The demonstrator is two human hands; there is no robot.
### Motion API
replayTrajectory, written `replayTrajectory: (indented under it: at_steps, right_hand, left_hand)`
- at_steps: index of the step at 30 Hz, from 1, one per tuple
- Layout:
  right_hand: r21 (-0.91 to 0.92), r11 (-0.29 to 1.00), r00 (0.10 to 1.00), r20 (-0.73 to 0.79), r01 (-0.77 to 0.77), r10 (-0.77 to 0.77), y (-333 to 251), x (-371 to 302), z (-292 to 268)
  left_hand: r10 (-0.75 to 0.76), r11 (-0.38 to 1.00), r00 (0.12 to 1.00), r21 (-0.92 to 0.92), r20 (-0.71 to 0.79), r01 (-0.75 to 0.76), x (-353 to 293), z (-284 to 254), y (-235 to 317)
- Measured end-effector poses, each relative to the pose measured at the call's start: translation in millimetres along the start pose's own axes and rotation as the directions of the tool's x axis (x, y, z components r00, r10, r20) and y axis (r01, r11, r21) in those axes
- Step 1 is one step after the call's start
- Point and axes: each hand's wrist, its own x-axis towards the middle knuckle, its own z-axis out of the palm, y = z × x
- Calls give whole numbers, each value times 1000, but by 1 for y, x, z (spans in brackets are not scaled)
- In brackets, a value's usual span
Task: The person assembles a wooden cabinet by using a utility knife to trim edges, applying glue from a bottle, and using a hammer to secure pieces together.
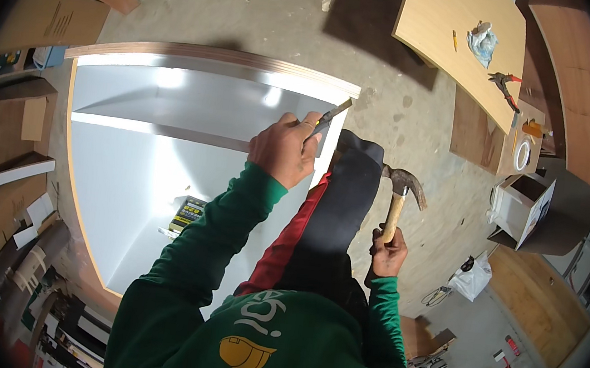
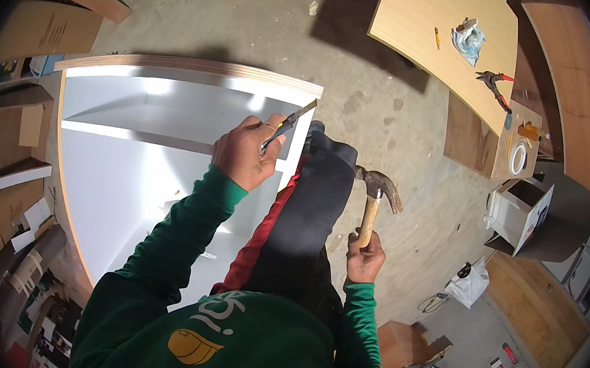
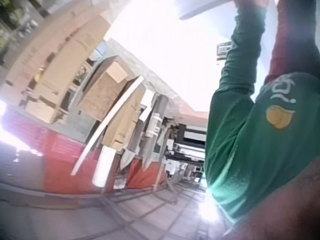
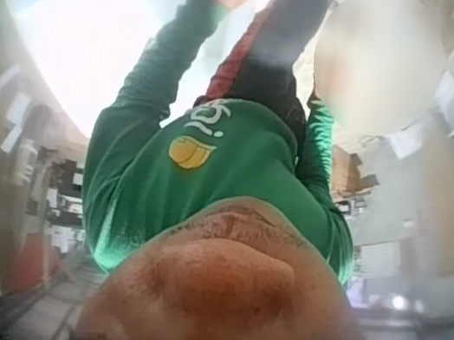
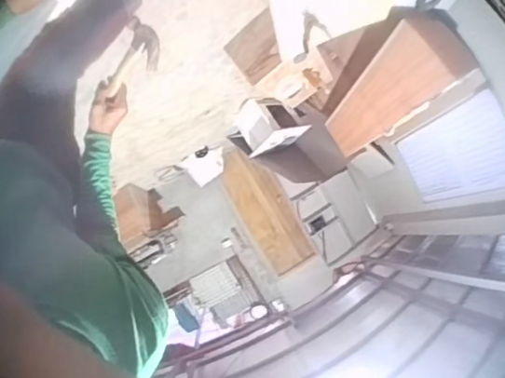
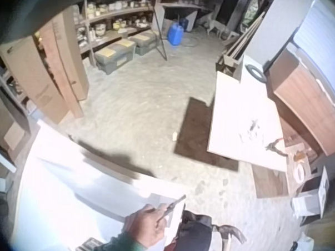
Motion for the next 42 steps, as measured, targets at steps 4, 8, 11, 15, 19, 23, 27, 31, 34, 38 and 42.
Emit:
replayTrajectory:
  at_steps: [4, 8, 11, 15, 19, 23, 27, 31, 34, 38, 42]
  right_hand:
    - [-32, 999, 1000, 0, 0, 0, 0, 0, 1]
    - [-19, 1000, 1000, 0, -7, 7, 1, 1, 2]
    - [-28, 1000, 1000, 5, -6, 6, -3, 2, -1]
    - [-68, 995, 997, -11, 69, -70, 5, 7, -6]
    - [-326, 880, 907, -121, 347, -402, -2, 6, -9]
    - [-110, 922, 915, -129, 371, -383, -29, 12, -5]
    - [-167, 917, 922, -76, 363, -379, -52, 14, -3]
    - [-150, 913, 923, -10, 379, -385, -56, 10, -5]
    - [-174, 892, 908, 54, 417, -415, -61, 9, -8]
    - [-190, 872, 893, 93, 450, -440, -62, 8, -4]
    - [-189, 863, 884, 104, 468, -456, -67, 9, 1]
  left_hand:
    - [-2, 1000, 1000, -10, 8, 2, 1, -1, 0]
    - [-6, 1000, 1000, -23, -2, 6, 1, -1, 0]
    - [-12, 999, 1000, -33, -14, 12, 2, -1, 1]
    - [-6, 999, 1000, -32, -21, 5, 3, 0, 0]
    - [21, 999, 1000, -26, 1, -21, 8, 0, -4]
    - [23, 1000, 999, -18, 29, -22, 9, -5, -1]
    - [-15, 999, 999, -27, 42, 16, 11, -6, 5]
    - [-30, 997, 998, -63, 54, 34, 12, -3, -2]
    - [-32, 997, 998, -68, 50, 36, 11, -3, 0]
    - [-48, 998, 996, -47, 71, 52, 11, -3, -1]
    - [-65, 998, 998, -2, 21, 65, 8, 1, 2]
